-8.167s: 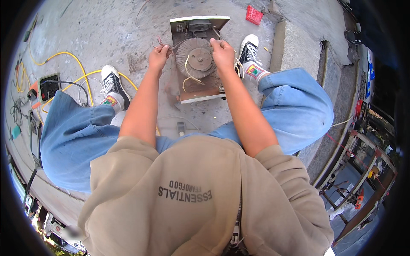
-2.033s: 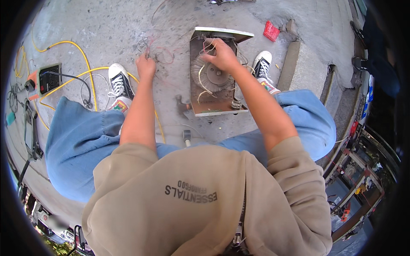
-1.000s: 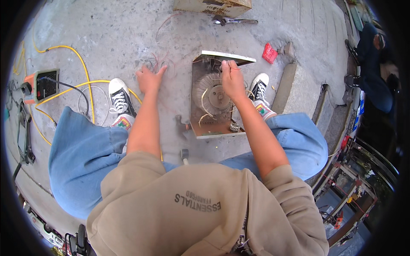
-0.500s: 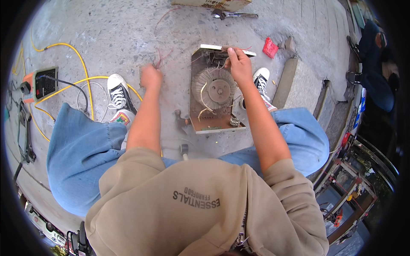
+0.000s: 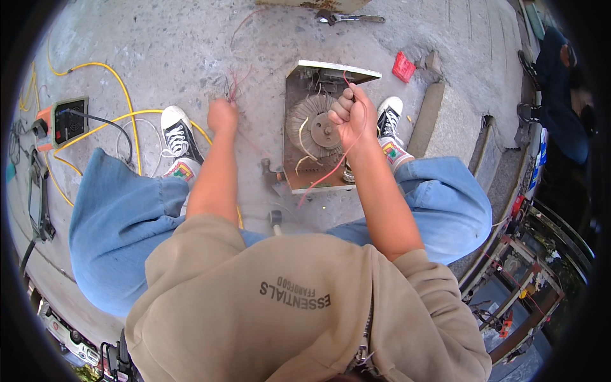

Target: The person sits on the floor and works on an open electrical device, manipulating and separating wires inside the casing. They repeatedly pull, twist, and arrange the wires by hand without using visible tools.

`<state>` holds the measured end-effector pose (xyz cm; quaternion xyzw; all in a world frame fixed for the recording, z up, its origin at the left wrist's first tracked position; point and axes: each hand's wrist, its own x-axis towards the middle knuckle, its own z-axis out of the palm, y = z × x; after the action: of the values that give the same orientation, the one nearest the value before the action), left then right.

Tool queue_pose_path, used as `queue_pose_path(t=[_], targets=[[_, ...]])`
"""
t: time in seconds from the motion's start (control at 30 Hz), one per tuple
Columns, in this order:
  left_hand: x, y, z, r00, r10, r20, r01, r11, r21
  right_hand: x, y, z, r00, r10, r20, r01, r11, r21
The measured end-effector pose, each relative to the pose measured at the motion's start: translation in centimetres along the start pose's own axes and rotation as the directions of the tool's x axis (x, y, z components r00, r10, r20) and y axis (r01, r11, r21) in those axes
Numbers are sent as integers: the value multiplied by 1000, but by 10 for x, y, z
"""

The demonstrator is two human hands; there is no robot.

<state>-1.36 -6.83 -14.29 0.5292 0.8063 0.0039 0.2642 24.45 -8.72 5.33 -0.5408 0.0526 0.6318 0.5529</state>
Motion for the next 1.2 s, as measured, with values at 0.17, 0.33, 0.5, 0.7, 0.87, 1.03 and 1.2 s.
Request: queue_pose_path(t=[0.17,0.33,0.5,0.7,0.87,1.03,1.2], targets=[[1,0,-2,998,37,46,-41,996,77,-51,-22,25,998,-29,50,30,999,-22],[0,1,-13,993,12,121,-15,1000,24,-106,-65,42,972,-109,209,109,994,11],[11,-7,-4,994,-9,109,17,997,-69,-147,-113,53,830,-190,524,114,978,174],[34,-1,-13,969,234,81,-216,958,-190,-109,-117,78,764,-111,636,-2,985,175],[61,35,-58,938,346,30,-337,928,-156,-71,-99,74,798,-41,601,-156,950,271],[81,79,-107,883,468,-38,-469,874,-124,-37,-90,68,797,3,604,-257,907,334],[99,82,-108,799,588,-126,-599,759,-256,10,-67,108,860,-34,509,-123,955,271]])
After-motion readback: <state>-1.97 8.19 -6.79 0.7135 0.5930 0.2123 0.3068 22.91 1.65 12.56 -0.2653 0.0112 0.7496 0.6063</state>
